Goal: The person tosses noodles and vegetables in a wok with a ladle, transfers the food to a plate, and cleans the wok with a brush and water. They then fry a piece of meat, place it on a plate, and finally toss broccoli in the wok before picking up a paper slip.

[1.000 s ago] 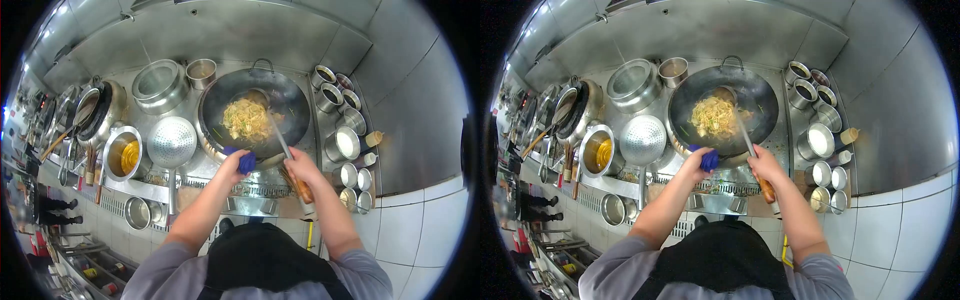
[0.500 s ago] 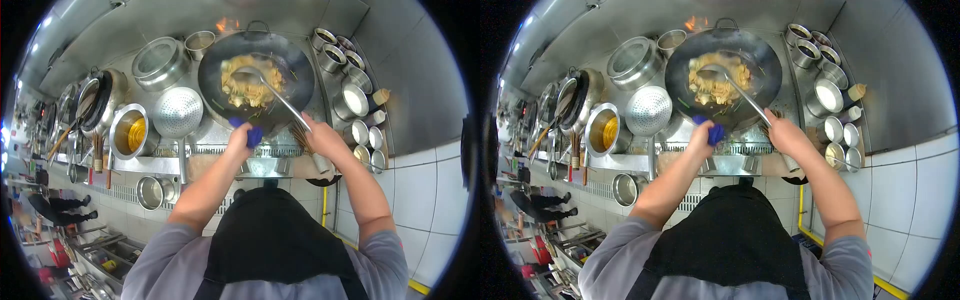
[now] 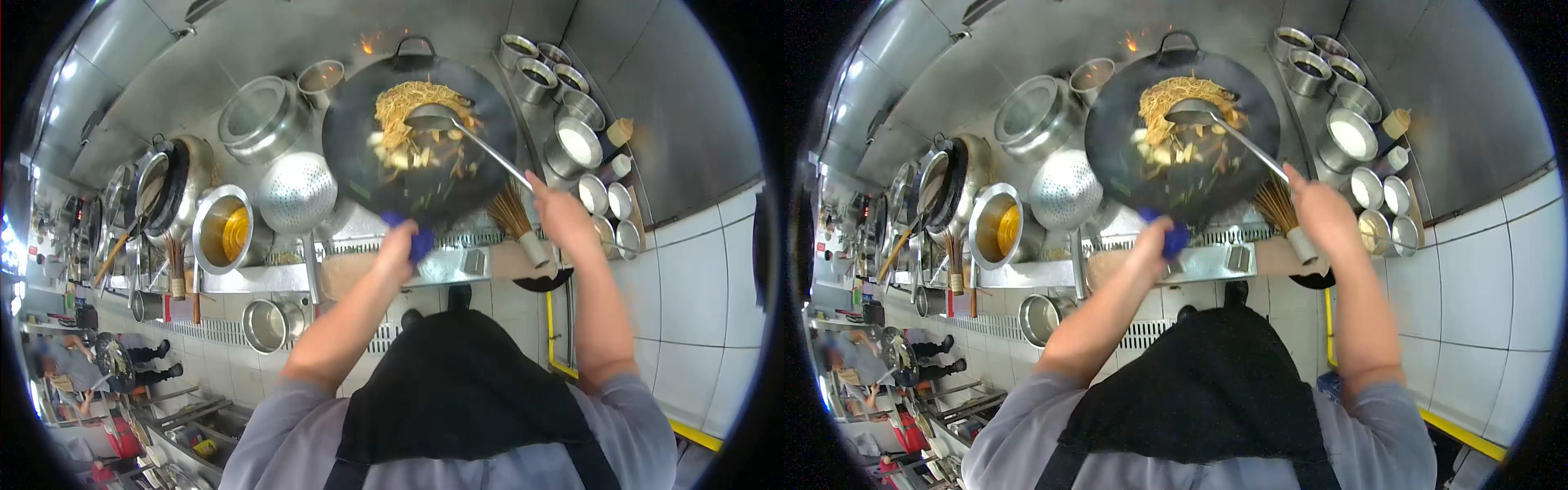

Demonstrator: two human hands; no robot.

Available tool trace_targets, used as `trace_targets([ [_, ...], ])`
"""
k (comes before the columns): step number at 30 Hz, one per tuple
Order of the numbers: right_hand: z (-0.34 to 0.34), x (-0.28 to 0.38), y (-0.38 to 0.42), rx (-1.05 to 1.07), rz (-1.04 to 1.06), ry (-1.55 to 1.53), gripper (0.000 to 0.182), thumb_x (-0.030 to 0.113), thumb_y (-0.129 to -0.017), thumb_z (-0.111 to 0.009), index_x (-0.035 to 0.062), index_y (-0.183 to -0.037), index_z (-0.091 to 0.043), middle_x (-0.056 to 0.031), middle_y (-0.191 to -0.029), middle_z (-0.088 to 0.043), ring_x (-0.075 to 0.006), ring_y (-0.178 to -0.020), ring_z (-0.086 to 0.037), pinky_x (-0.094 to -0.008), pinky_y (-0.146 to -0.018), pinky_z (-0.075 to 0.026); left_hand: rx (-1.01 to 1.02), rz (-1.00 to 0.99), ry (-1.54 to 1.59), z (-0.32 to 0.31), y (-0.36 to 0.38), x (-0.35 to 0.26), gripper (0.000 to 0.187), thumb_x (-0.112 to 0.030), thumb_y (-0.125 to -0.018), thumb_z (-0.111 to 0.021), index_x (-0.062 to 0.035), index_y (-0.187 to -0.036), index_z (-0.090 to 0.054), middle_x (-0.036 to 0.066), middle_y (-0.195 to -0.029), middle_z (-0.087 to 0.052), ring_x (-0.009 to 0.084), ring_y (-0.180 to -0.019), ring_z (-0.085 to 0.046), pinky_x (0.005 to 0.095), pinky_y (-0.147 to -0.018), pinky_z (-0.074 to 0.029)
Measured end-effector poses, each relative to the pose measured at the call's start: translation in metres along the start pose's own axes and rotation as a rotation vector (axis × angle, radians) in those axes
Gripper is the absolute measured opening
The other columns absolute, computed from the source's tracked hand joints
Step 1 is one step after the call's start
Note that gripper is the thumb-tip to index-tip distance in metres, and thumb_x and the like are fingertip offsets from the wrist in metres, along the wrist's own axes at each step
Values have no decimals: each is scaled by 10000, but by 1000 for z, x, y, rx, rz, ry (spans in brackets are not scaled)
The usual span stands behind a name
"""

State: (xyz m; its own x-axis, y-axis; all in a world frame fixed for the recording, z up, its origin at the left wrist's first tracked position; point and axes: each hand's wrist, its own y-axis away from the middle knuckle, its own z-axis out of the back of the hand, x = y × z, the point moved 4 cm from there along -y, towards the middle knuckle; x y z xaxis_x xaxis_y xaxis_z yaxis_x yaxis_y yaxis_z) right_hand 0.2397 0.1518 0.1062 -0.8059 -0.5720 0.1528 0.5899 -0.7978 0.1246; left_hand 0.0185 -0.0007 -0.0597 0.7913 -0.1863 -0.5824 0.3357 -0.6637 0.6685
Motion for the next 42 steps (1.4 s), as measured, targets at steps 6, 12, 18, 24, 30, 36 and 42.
trace_targets([
  [6, 49, -1, 33, 100, 41, -212, 508, 101, -828, -581, 184, -1318, -479, -207, -928, -632, -349, -841, -611, -444, -739, -454, -6, 12, 58, -19, 46, -25, 243, -155, -821, -501, -63, -1045, -475, 105, -844, -597, 224, -677, -598, 359, -486, -467],
  [12, 9, 28, -6, -57, 57, 35, 507, 111, -856, -550, 192, -1346, -445, -198, -926, -621, -355, -841, -603, -445, -753, -464, -16, -29, -17, 9, -3, -12, 207, -74, -800, -495, -41, -1003, -516, 94, -870, -601, 222, -736, -599, 353, -633, -503],
  [18, 55, 11, 29, 61, 42, -117, 440, 154, -870, -537, 215, -1303, -494, -183, -924, -635, -343, -852, -610, -445, -745, -478, 24, 10, 79, -3, 50, -9, 247, -40, -778, -496, -26, -1024, -494, 99, -900, -566, 221, -785, -597, 357, -693, -509],
  [24, 9, 35, -8, 1, 88, 19, 436, 152, -876, -522, 171, -1310, -485, -192, -932, -630, -347, -838, -615, -438, -739, -487, 8, -33, 48, -10, 8, -33, 184, -90, -801, -517, -21, -970, -495, 104, -850, -568, 219, -740, -593, 355, -639, -513],
  [30, 52, 17, 27, -27, 58, -19, 527, 88, -823, -581, 216, -1322, -470, -160, -947, -629, -356, -807, -608, -448, -736, -473, -46, -54, -96, 14, 42, 8, 236, -47, -800, -472, -34, -1035, -495, 83, -915, -580, 191, -820, -597, 325, -683, -510],
  [36, 24, 12, -4, 54, 71, 28, 456, 151, -860, -554, 198, -1308, -486, -172, -950, -634, -346, -854, -611, -436, -756, -483, 9, -13, 133, -40, 21, -60, 150, -123, -816, -520, -24, -929, -514, 90, -847, -586, 209, -734, -598, 340, -647, -498],
  [42, 46, -1, 25, -41, 58, 16, 461, 163, -850, -575, 192, -1303, -490, -151, -896, -624, -331, -811, -615, -432, -715, -478, -57, 60, -100, 38, -4, 33, 275, -37, -777, -493, 8, -1048, -481, 129, -911, -586, 254, -819, -610, 363, -721, -525],
])
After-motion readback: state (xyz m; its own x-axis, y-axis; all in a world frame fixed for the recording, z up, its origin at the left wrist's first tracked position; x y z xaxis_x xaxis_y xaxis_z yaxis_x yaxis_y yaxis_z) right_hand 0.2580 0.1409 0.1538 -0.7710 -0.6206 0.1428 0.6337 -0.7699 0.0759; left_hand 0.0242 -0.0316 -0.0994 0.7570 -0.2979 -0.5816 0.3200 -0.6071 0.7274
